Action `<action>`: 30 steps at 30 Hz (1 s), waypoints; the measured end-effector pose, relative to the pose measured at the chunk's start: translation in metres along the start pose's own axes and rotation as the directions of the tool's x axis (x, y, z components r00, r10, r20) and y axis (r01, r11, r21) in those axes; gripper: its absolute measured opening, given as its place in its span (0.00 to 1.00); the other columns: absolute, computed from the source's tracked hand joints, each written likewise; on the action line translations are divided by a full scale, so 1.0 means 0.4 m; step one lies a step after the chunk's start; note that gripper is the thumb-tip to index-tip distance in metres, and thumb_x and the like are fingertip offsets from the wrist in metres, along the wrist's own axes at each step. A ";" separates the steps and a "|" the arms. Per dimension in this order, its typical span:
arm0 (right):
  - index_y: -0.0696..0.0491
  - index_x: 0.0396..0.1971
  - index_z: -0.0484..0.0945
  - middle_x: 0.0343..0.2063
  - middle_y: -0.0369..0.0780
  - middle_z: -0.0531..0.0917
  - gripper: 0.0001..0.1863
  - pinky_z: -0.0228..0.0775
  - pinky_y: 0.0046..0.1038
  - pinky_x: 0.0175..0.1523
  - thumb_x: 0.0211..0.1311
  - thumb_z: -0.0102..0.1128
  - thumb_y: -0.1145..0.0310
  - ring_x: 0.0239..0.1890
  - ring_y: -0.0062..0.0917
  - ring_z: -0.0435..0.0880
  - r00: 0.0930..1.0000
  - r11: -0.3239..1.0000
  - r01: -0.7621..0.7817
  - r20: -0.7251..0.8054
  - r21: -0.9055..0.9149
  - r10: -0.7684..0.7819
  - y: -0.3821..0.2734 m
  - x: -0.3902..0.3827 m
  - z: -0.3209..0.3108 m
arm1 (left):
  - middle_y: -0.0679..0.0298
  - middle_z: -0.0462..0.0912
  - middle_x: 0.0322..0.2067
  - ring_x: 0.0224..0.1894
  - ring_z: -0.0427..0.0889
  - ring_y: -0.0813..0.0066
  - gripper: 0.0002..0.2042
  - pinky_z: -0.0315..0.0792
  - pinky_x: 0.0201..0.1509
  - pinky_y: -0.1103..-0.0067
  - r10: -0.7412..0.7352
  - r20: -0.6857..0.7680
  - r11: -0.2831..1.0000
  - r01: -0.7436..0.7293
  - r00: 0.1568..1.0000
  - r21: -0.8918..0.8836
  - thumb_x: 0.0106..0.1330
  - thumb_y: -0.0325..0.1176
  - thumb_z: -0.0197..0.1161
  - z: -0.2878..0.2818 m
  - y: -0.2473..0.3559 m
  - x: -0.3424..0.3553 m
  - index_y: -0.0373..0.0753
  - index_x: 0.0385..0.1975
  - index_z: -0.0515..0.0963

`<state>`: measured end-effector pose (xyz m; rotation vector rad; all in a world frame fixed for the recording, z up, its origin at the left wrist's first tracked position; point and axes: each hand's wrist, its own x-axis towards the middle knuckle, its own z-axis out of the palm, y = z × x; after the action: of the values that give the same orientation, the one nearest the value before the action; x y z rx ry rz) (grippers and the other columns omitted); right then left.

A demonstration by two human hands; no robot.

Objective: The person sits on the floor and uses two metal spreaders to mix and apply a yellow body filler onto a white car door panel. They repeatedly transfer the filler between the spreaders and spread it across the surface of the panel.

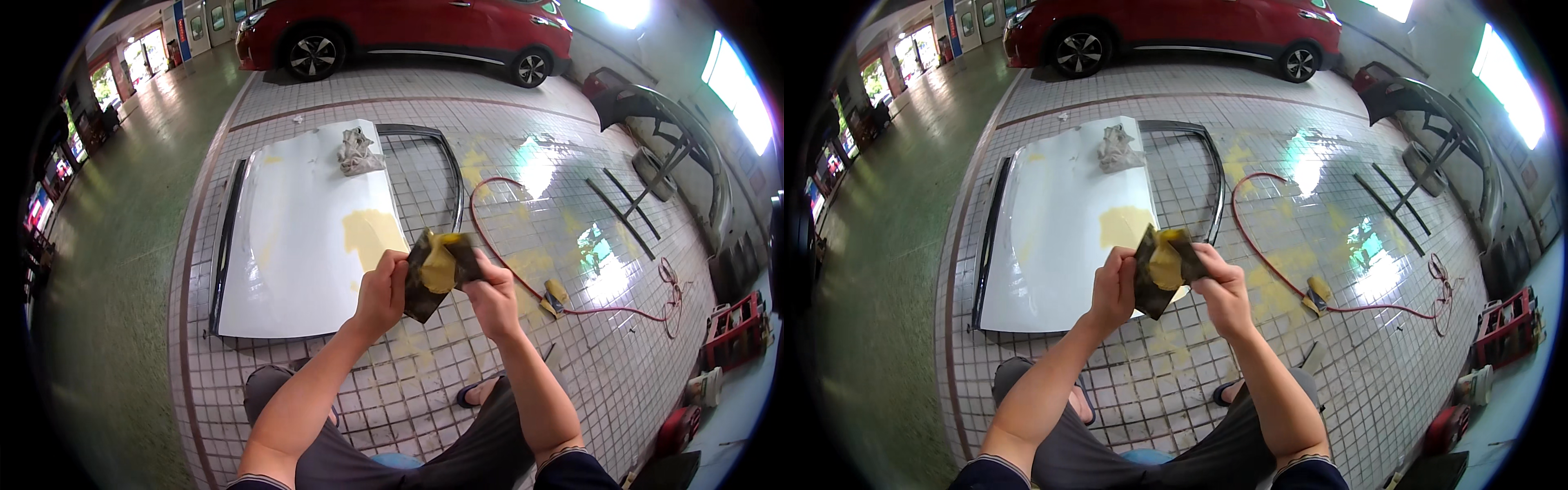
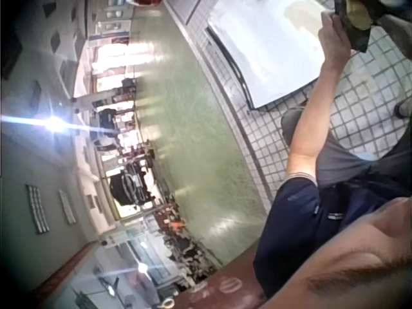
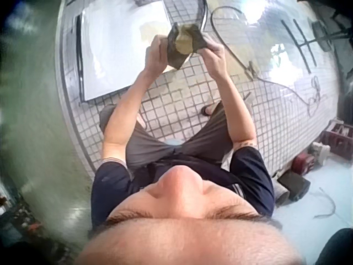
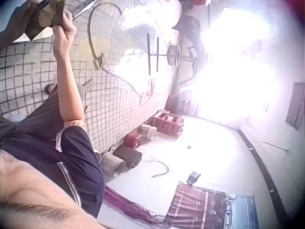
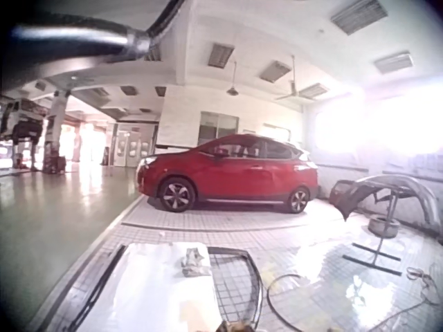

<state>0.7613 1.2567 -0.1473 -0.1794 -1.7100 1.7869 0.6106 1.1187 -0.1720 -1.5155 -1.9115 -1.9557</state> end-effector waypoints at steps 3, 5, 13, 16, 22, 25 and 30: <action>0.66 0.51 0.80 0.51 0.42 0.79 0.27 0.69 0.22 0.51 0.49 0.45 0.87 0.48 0.26 0.78 0.998 0.924 -0.063 -0.044 -0.378 0.050 -0.009 0.011 0.003 | 0.59 0.68 0.16 0.16 0.67 0.66 0.08 0.60 0.23 0.74 0.003 -0.089 0.999 0.001 0.996 0.045 0.80 0.32 0.47 -0.007 0.001 0.007 0.35 0.41 0.71; 0.67 0.53 0.78 0.52 0.46 0.80 0.27 0.73 0.27 0.53 0.50 0.44 0.86 0.51 0.32 0.81 0.974 0.929 -0.213 -0.134 -0.302 0.180 -0.003 0.015 -0.014 | 0.64 0.65 0.17 0.18 0.63 0.75 0.09 0.58 0.24 0.76 -0.032 -0.150 0.998 0.040 0.988 0.051 0.80 0.32 0.46 -0.011 0.003 0.014 0.34 0.39 0.70; 0.68 0.54 0.70 0.50 0.57 0.80 0.25 0.81 0.53 0.48 0.53 0.43 0.82 0.50 0.52 0.85 0.633 0.462 -0.718 0.215 0.520 0.744 -0.001 -0.017 -0.001 | 0.68 0.65 0.20 0.23 0.61 0.81 0.11 0.58 0.28 0.78 -0.079 -0.360 0.987 0.122 0.930 0.100 0.80 0.33 0.44 -0.009 0.008 0.029 0.33 0.40 0.72; 0.72 0.57 0.67 0.51 0.61 0.77 0.29 0.78 0.56 0.51 0.51 0.43 0.80 0.52 0.55 0.82 0.816 0.729 -0.522 0.012 0.443 0.577 -0.014 -0.005 0.012 | 0.68 0.65 0.21 0.24 0.61 0.81 0.12 0.59 0.29 0.79 -0.086 -0.368 0.985 0.134 0.926 0.105 0.81 0.33 0.44 -0.022 0.005 0.025 0.32 0.41 0.72; 0.69 0.60 0.66 0.54 0.57 0.77 0.30 0.78 0.56 0.53 0.53 0.43 0.78 0.54 0.52 0.82 0.647 0.415 -0.734 0.366 0.538 0.669 -0.010 -0.006 0.008 | 0.69 0.65 0.24 0.26 0.60 0.83 0.11 0.58 0.30 0.80 -0.060 -0.393 0.993 0.095 0.918 0.071 0.80 0.32 0.43 -0.026 0.005 0.026 0.33 0.42 0.71; 0.68 0.58 0.66 0.52 0.57 0.78 0.28 0.76 0.57 0.55 0.55 0.42 0.76 0.55 0.50 0.81 0.582 0.275 -0.748 0.396 0.605 0.711 0.013 -0.010 0.034 | 0.68 0.65 0.24 0.25 0.61 0.81 0.08 0.58 0.28 0.80 0.044 -0.351 0.999 -0.041 0.935 0.015 0.78 0.28 0.43 -0.019 0.010 0.008 0.33 0.45 0.70; 0.67 0.57 0.69 0.49 0.55 0.80 0.28 0.76 0.55 0.54 0.54 0.43 0.75 0.53 0.48 0.81 0.598 0.274 -0.764 0.481 0.584 0.641 0.005 -0.016 0.044 | 0.61 0.71 0.20 0.20 0.72 0.66 0.08 0.66 0.24 0.71 0.222 -0.099 0.973 -0.226 0.970 -0.034 0.74 0.24 0.49 -0.016 0.006 -0.042 0.35 0.49 0.68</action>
<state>0.7564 1.2388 -0.1490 -0.5200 -0.7659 3.1364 0.6171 1.1034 -0.1790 -1.5421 -1.5924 -1.9446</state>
